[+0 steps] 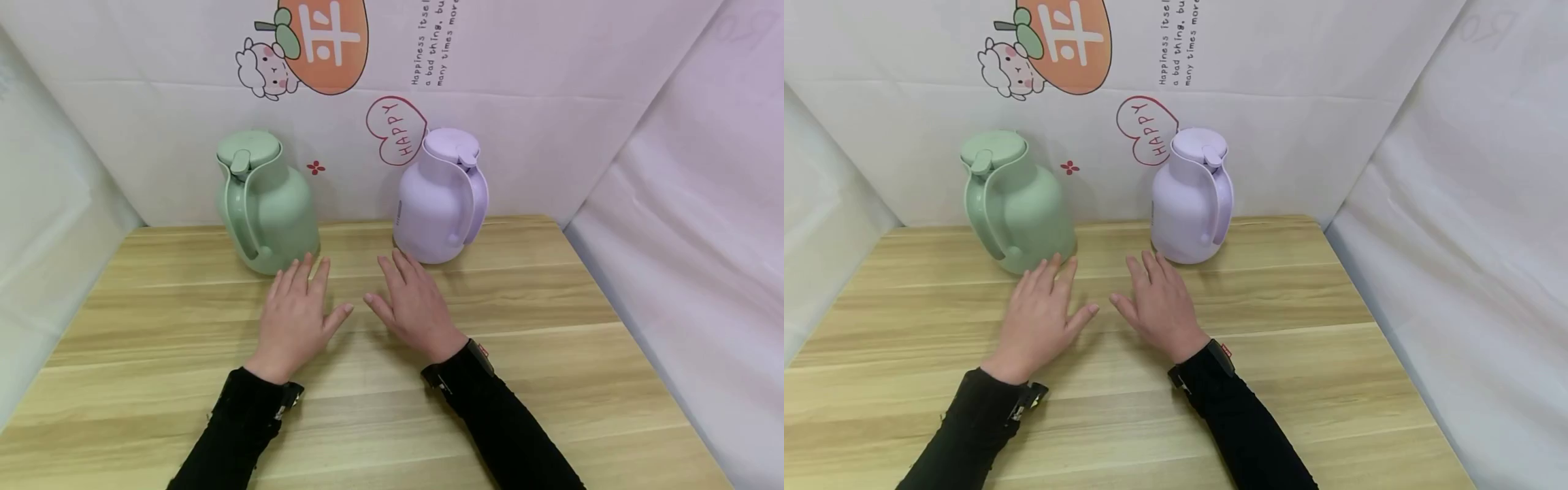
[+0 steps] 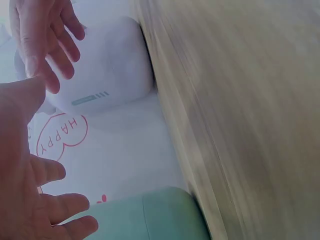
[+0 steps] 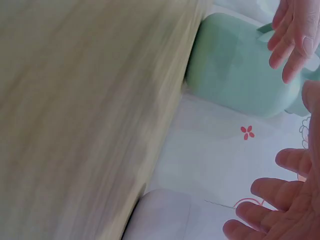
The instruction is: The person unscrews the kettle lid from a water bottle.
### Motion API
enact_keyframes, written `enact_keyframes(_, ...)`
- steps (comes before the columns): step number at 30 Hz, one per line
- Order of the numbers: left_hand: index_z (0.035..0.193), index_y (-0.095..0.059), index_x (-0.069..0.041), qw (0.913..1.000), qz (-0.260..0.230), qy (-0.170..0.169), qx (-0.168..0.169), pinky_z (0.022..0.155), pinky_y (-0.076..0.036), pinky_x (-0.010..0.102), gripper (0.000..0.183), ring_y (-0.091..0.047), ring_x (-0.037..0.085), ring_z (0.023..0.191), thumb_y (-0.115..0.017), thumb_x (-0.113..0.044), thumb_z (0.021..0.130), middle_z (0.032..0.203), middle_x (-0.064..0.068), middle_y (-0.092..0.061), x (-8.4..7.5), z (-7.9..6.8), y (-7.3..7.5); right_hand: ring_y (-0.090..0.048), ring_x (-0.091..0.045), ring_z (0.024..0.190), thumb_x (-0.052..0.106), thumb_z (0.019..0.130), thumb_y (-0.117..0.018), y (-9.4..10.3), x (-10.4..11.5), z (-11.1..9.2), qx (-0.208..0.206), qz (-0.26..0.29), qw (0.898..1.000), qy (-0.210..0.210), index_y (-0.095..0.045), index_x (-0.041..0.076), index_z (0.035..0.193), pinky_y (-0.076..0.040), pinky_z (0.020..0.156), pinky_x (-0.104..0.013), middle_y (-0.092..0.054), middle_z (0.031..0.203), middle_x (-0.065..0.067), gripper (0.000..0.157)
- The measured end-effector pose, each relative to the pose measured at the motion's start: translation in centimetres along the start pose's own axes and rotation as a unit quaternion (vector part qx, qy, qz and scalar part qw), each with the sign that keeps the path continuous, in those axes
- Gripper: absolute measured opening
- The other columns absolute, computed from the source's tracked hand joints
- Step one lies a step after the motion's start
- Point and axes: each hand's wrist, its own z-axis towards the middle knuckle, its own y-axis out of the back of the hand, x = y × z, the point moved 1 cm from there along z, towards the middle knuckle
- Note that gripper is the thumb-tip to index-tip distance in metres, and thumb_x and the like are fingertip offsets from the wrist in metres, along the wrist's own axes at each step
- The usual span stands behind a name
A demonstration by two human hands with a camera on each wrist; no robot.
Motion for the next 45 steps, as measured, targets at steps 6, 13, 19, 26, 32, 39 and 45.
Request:
enact_keyframes(6, 0.16, -0.036, 0.0, 0.9997, -0.024, -0.002, -0.011, 0.123, -0.028, 0.062, 0.088, -0.037, 0.048, 0.149, -0.056, -0.062, 0.1, 0.164, 0.029, -0.033, -0.1, 0.1, 0.1, -0.042, -0.042, 0.148, 0.054, 0.108, -0.047, 0.6, -0.2, 0.1, -0.029, 0.034, 0.999, -0.001, -0.042, -0.001, 0.156, -0.036, 0.121, -0.054, -0.043, 0.157, -0.029, 0.073)
enact_keyframes(13, 0.161, -0.033, 0.002, 0.9976, -0.065, 0.002, -0.023, 0.122, -0.032, 0.059, 0.089, -0.038, 0.046, 0.149, -0.055, -0.061, 0.102, 0.164, 0.029, -0.033, -0.4, 0.0, 0.2, -0.046, -0.038, 0.146, 0.052, 0.108, -0.048, 1.7, -0.5, 0.1, -0.076, 0.078, 0.994, 0.0, -0.044, -0.001, 0.154, -0.039, 0.12, -0.052, -0.047, 0.157, -0.025, 0.07)
enact_keyframes(19, 0.162, -0.029, 0.003, 0.9944, -0.102, 0.007, -0.028, 0.122, -0.033, 0.059, 0.087, -0.037, 0.044, 0.151, -0.053, -0.058, 0.104, 0.165, 0.028, -0.032, -0.5, -0.2, 0.2, -0.048, -0.035, 0.145, 0.061, 0.109, -0.032, 2.3, -0.6, 0.1, -0.118, 0.099, 0.988, 0.012, -0.047, -0.001, 0.152, -0.041, 0.119, -0.051, -0.051, 0.154, -0.023, 0.077)
enact_keyframes(26, 0.164, -0.024, 0.001, 0.9886, -0.147, 0.021, -0.023, 0.122, -0.03, 0.06, 0.084, -0.036, 0.043, 0.152, -0.05, -0.055, 0.106, 0.167, 0.025, -0.031, -0.6, -0.3, 0.4, -0.054, -0.036, 0.14, 0.059, 0.11, -0.032, 2.8, -0.9, 0.1, -0.162, 0.112, 0.98, 0.023, -0.052, -0.004, 0.148, -0.043, 0.117, -0.05, -0.057, 0.149, -0.023, 0.076)
enact_keyframes(32, 0.162, -0.026, 0.004, 0.9823, -0.183, 0.016, -0.034, 0.122, -0.031, 0.06, 0.08, -0.038, 0.042, 0.151, -0.05, -0.05, 0.108, 0.166, 0.025, -0.033, -0.7, 0.0, 0.4, -0.059, -0.036, 0.135, 0.054, 0.111, -0.036, 3.5, -1.5, 0.1, -0.224, 0.122, 0.967, 0.023, -0.056, -0.004, 0.142, -0.048, 0.112, -0.049, -0.063, 0.14, -0.024, 0.069)
enact_keyframes(39, 0.165, -0.022, 0.0, 0.971, -0.236, 0.021, -0.031, 0.123, -0.029, 0.06, 0.078, -0.033, 0.04, 0.154, -0.048, -0.049, 0.109, 0.168, 0.022, -0.03, -1.1, 1.1, 1.0, -0.067, -0.034, 0.12, 0.046, 0.109, -0.049, 5.0, -2.3, 0.7, -0.347, 0.155, 0.925, 0.027, -0.064, -0.004, 0.132, -0.054, 0.104, -0.042, -0.069, 0.131, -0.021, 0.057)
enact_keyframes(45, 0.166, -0.019, -0.004, 0.9581, -0.283, 0.032, -0.027, 0.124, -0.028, 0.059, 0.077, -0.029, 0.037, 0.156, -0.044, -0.05, 0.11, 0.17, 0.019, -0.027, -1.6, 2.2, 1.5, -0.068, -0.032, 0.106, 0.041, 0.106, -0.052, 6.6, -3.6, 1.5, -0.403, 0.192, 0.895, 0.002, -0.066, -0.003, 0.128, -0.053, 0.097, -0.032, -0.072, 0.12, -0.02, 0.051)
